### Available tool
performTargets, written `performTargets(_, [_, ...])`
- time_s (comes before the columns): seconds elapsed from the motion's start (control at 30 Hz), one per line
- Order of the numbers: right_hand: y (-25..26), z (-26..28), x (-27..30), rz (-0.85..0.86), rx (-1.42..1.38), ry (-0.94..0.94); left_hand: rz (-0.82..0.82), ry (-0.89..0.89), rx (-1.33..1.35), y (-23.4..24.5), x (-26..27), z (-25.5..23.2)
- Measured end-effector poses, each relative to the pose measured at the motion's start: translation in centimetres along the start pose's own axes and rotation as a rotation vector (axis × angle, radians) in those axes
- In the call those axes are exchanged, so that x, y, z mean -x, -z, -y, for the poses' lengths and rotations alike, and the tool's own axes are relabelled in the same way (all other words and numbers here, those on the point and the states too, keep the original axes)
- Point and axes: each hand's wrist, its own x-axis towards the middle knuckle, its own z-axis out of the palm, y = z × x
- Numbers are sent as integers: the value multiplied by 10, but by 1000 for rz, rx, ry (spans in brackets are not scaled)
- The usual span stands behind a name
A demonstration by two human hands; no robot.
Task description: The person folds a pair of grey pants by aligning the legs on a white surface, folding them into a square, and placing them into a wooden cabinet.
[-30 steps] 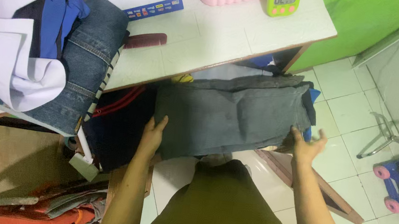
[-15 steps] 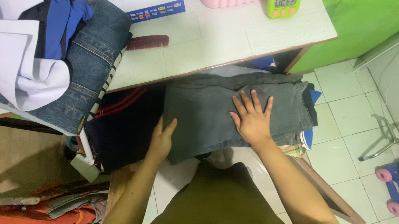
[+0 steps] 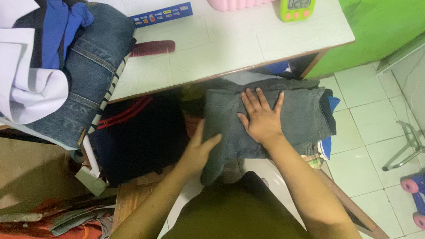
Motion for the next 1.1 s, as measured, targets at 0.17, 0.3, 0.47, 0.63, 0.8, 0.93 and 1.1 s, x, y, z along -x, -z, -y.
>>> performTargets(0.17, [-4,-7,10,64,122,33,50,61,31,-46,-15,-14])
performTargets(0.3, [-27,-8,43,-111,-35,83,65,-109,219,-84,-27,-13])
performTargets(0.47, [-41,-23,109,-175,-517,119,70,-74,288,-123,-36,-12])
performTargets(0.63, [-7,-15,173,-371,-981,-36,39,-243,200,-169,-42,-22])
performTargets(0.8, [-10,-13,180,-561,-1223,-258,394,77,55,-207,-47,-26])
performTargets(0.93, [-25,-59,169,-429,-1765,-858,326,-413,-189,-204,-51,-1])
performTargets(1.1, [-25,-90,160,-177,-2191,-1286,-388,-545,-362,-157,-81,54])
